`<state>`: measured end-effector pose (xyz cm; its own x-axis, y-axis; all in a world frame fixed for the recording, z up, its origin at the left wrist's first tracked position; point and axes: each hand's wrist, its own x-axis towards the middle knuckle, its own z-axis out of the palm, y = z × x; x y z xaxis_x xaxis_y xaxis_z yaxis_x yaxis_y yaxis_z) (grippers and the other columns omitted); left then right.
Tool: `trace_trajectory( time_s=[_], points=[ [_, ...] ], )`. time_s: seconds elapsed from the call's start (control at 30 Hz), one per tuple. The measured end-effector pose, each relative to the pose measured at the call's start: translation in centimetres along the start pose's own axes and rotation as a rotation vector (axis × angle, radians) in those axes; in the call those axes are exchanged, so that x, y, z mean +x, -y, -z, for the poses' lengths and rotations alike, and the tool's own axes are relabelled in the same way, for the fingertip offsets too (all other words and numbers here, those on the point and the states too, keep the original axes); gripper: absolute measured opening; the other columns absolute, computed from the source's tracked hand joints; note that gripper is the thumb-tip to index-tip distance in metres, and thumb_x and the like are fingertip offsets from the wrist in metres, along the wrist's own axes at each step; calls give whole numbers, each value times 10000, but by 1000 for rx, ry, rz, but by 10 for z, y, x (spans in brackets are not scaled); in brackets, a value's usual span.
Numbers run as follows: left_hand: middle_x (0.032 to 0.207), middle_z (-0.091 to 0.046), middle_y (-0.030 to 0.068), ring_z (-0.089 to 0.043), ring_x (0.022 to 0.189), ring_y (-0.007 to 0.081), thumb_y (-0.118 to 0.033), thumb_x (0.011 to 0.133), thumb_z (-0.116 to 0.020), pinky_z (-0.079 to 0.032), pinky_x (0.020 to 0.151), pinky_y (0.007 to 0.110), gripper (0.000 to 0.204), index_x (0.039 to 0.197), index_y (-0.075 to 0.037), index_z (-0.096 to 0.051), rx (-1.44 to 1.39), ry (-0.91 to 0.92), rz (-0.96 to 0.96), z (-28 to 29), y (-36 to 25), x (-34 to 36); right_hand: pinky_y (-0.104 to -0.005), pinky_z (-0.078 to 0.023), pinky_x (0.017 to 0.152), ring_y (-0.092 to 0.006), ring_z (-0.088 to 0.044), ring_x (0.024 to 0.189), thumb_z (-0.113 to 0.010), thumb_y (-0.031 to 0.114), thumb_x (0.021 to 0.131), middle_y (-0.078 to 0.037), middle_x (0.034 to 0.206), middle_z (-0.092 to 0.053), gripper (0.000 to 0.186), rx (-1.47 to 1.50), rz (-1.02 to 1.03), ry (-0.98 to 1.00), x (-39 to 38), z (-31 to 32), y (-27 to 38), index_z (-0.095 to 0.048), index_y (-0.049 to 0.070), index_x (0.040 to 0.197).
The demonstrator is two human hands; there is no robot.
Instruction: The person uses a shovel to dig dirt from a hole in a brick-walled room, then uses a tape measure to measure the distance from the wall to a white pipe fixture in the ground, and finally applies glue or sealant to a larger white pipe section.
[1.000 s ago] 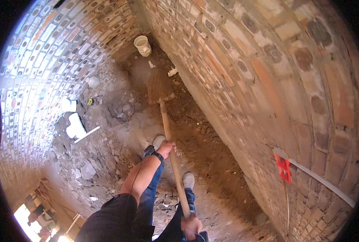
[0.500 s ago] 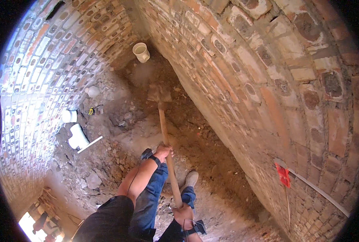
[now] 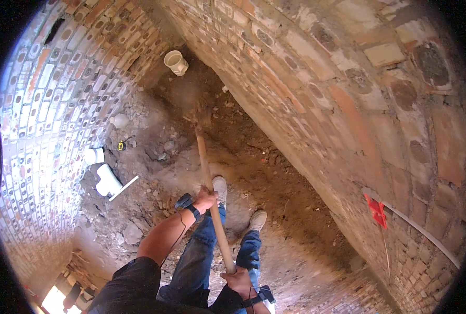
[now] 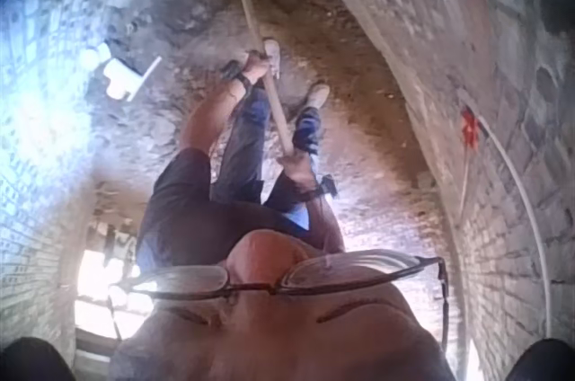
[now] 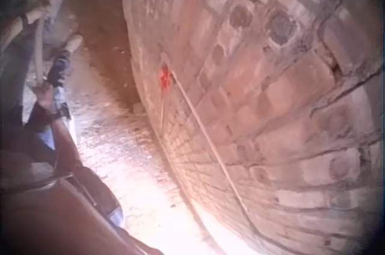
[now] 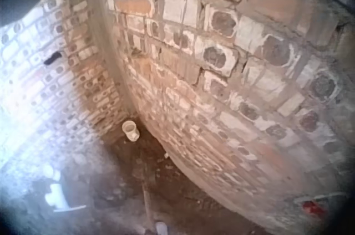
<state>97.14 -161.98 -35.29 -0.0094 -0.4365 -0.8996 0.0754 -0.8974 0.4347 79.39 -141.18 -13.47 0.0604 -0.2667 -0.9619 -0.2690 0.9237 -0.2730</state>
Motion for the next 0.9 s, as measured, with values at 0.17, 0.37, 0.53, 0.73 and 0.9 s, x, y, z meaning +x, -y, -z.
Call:
trace_trajectory(
  time_s=[0.17,0.37,0.53,0.73,0.9],
  points=[
    [838,-596,142,-640,612,233,-84,870,-677,-549,509,378,391,1114,30,-394,154,-45,-58,2,-21,1,-291,-418,476,-109,-547,543,-772,181,862,-2,627,-563,206,317,-174,183,-15,7,51,-654,13,855],
    [882,-660,188,-688,810,327,-183,795,-743,-556,710,424,476,1133,44,-497,464,-219,-380,26,-14,-11,-255,-316,429,-96,-400,459,-702,116,894,4,618,-442,209,872,-345,604,-36,20,67,-562,-4,991],
    [929,-681,221,-702,878,357,-171,772,-752,-553,730,432,472,1118,49,-519,439,-297,-206,4,-44,-28,-257,-363,443,-112,-444,478,-680,91,896,-20,671,-484,276,872,-317,535,-43,33,78,-552,9,1126],
    [987,-674,242,-680,996,377,-160,786,-746,-540,818,461,460,1115,62,-513,341,-334,-372,4,-76,36,-268,-443,469,-119,-584,567,-715,173,920,-21,742,-588,280,606,36,268,-5,43,118,-596,23,1125],
    [983,-670,238,-682,951,383,-176,801,-744,-549,803,472,495,1144,58,-476,560,-346,-399,3,-105,79,-273,-411,450,-156,-525,539,-667,247,935,-48,763,-568,221,893,-31,421,56,65,160,-563,78,1033]
  ],
)
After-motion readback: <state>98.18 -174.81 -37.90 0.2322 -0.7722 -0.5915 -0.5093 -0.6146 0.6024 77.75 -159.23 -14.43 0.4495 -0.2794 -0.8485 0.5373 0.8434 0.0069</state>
